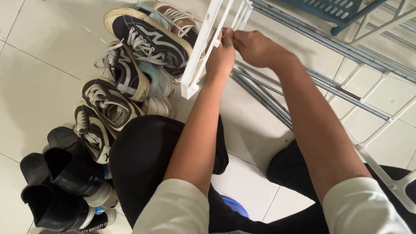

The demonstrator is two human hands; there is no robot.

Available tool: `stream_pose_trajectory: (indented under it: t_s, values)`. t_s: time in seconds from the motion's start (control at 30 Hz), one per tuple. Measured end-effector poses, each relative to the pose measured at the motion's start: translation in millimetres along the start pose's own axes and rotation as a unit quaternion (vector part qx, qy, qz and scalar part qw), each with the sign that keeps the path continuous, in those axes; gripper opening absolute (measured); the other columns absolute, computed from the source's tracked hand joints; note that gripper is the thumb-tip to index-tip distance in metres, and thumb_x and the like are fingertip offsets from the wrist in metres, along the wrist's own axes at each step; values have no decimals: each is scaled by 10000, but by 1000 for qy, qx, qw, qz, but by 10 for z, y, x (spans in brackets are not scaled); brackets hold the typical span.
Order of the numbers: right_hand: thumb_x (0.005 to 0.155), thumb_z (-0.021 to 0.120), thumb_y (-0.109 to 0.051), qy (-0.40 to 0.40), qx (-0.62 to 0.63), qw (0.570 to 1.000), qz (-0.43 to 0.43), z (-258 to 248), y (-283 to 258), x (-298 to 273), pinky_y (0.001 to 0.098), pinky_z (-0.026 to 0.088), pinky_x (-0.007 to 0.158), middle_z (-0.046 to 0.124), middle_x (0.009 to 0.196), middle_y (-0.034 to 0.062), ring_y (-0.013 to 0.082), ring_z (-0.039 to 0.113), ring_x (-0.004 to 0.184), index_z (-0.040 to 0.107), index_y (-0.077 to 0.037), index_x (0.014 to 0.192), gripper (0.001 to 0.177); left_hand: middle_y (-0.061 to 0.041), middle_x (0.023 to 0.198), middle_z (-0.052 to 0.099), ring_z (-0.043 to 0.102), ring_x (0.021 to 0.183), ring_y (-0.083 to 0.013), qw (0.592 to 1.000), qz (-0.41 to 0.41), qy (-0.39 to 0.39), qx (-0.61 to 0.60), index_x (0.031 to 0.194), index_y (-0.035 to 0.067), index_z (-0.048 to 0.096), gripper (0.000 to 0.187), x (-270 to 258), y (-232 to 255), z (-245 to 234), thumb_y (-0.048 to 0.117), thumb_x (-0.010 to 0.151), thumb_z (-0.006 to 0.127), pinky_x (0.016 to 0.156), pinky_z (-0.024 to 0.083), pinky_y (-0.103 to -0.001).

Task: The person assembles a white plastic and metal shoe rack by inserting metal rods into plastic side frames. They repeatedly pick up rods, align them with the frame slots, and push them into place while sitting on the floor.

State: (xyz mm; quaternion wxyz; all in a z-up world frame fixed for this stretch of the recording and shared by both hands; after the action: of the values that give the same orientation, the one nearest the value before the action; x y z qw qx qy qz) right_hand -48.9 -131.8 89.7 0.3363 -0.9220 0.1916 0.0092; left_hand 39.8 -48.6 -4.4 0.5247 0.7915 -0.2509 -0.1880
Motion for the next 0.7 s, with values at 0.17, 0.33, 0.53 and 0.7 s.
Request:
stream_pose_trajectory:
  t_s: [0.17, 0.33, 0.53, 0.7]
  values:
    - [1073, 461, -417, -155, 210, 945, 196, 1, 328, 57, 325, 367, 540, 473, 714, -11, 144, 398, 626, 627, -86, 1003, 378, -135, 968, 748, 718, 930, -325, 1000, 3, 4, -24, 1080, 70, 699, 340, -2, 169, -51, 365, 1022, 540, 850, 545, -440]
    - [1152, 566, -470, -192, 370, 891, 180, 162, 616, 206, 342, 287, 504, 382, 737, -42, 141, 300, 606, 473, -65, 936, 469, -150, 1019, 736, 697, 964, -359, 1000, -16, 12, -15, 1141, 80, 679, 357, -144, 295, -127, 356, 1051, 470, 850, 532, -461]
    - [1059, 536, -313, 130, -38, 988, 68, 338, 279, 86, 581, 519, 753, 704, 932, 293, 493, 666, 881, 639, -51, 1006, 287, -210, 1157, 685, 643, 1079, -411, 998, 47, 20, -19, 1243, 95, 666, 382, -205, 393, -211, 338, 1084, 416, 919, 506, -482]
    - [1001, 558, -247, 129, -48, 990, 41, 199, -17, -20, 605, 513, 713, 705, 907, 271, 509, 655, 840, 613, -36, 1043, 222, -211, 1094, 707, 675, 1037, -404, 999, 11, 18, -35, 1192, 87, 690, 397, -140, 299, -156, 377, 1017, 484, 889, 526, -470]
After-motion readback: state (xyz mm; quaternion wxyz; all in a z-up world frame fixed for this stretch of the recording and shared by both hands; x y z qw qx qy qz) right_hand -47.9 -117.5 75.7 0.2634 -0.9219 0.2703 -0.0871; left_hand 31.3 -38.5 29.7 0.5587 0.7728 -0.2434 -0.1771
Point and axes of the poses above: each hand's wrist, its own x-axis towards the middle knuckle, its own z-axis out of the palm, y = z × x, the point moved 3 cm from there along x, towards the middle knuckle
